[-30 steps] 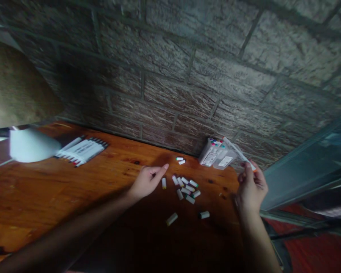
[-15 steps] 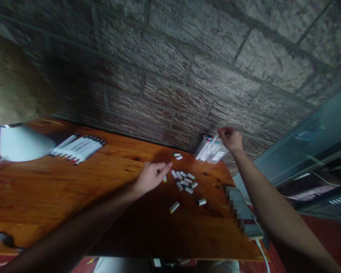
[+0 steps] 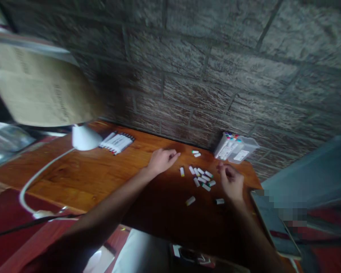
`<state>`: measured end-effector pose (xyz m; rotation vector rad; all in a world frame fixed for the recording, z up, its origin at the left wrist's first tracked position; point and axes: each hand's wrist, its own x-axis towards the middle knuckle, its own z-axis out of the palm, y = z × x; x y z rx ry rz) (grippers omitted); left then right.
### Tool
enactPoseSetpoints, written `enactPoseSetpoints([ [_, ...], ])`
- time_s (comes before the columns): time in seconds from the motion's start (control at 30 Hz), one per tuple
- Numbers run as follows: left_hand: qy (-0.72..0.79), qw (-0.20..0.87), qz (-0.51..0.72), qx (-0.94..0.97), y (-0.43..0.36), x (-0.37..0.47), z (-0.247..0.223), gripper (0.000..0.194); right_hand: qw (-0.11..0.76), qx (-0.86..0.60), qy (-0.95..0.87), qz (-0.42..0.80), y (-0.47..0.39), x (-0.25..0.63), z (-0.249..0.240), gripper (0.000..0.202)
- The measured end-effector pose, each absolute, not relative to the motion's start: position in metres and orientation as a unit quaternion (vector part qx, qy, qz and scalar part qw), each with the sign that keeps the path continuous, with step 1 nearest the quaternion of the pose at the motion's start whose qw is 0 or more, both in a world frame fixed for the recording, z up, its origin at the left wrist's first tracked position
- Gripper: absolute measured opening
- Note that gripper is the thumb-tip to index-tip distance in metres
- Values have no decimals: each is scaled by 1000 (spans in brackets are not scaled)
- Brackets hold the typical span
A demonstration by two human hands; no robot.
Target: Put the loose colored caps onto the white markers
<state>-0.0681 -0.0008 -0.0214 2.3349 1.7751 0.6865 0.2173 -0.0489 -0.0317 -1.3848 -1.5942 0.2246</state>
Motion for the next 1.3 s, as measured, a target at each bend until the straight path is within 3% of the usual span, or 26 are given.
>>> enactPoseSetpoints([
  [0.23, 801, -1, 112, 588, 7, -154, -12, 31, 471, -625, -605, 150, -36, 225, -43, 47],
  [0.5, 820, 63, 121, 556, -2, -198, -16, 38, 479, -631, -571, 217, -38, 220, -43, 49],
  [0.73, 663, 255, 255, 656, 17, -135, 7, 25, 538, -596, -549, 233, -35, 215, -43, 49],
  [0.83, 547, 356, 312, 691, 12, -72, -1, 35, 564, -549, -556, 266, -40, 203, -34, 48],
  [0.87, 501, 405, 339, 686, 6, -52, -7, 38, 572, -529, -559, 283, -42, 199, -30, 47],
  [0.93, 331, 625, 429, 562, -10, -21, -20, 40, 559, -486, -574, 349, -44, 193, -22, 42],
  [1.0, 267, 716, 418, 491, -25, -4, -30, 34, 542, -455, -573, 413, -45, 190, -16, 43],
  [1.1, 278, 725, 369, 511, -37, -1, -36, 24, 523, -437, -561, 470, -48, 186, -12, 43],
  [1.3, 278, 731, 344, 519, -35, -11, -36, 23, 529, -421, -529, 513, -49, 184, -19, 31],
])
